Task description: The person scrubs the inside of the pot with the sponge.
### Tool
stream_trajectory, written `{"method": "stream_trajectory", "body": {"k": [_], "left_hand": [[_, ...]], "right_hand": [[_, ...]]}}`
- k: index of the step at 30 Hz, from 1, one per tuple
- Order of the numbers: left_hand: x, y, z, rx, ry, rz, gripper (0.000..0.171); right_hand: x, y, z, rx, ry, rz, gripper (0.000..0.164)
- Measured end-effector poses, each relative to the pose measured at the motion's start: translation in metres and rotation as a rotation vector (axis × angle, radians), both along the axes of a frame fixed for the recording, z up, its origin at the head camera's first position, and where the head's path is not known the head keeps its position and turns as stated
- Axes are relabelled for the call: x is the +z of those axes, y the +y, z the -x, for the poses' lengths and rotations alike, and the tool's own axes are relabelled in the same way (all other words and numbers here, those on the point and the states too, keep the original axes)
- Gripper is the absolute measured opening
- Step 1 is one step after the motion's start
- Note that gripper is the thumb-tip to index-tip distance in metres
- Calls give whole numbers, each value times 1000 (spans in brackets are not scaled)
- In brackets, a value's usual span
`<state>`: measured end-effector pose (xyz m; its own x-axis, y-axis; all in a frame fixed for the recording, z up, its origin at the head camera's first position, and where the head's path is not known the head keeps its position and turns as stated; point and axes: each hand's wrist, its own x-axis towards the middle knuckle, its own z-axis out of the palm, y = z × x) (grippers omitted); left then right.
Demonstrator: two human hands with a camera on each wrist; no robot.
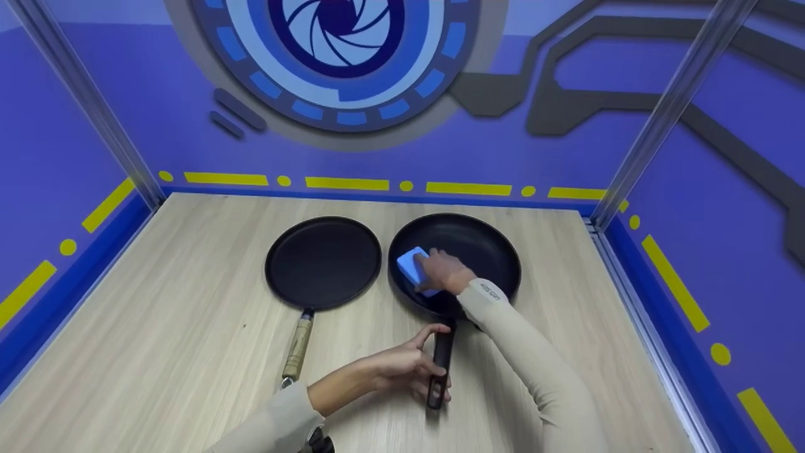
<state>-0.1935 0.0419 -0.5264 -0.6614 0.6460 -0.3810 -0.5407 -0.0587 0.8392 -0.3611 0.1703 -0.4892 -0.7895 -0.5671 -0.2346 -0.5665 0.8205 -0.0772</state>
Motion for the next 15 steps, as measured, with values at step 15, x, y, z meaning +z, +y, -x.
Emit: {"method": "stream_trajectory", "body": {"k": [15], "left_hand": [[-1,-1,1,-18,0,-5,69]], "right_hand": [[1,47,33,-330,-66,45,70]]}}
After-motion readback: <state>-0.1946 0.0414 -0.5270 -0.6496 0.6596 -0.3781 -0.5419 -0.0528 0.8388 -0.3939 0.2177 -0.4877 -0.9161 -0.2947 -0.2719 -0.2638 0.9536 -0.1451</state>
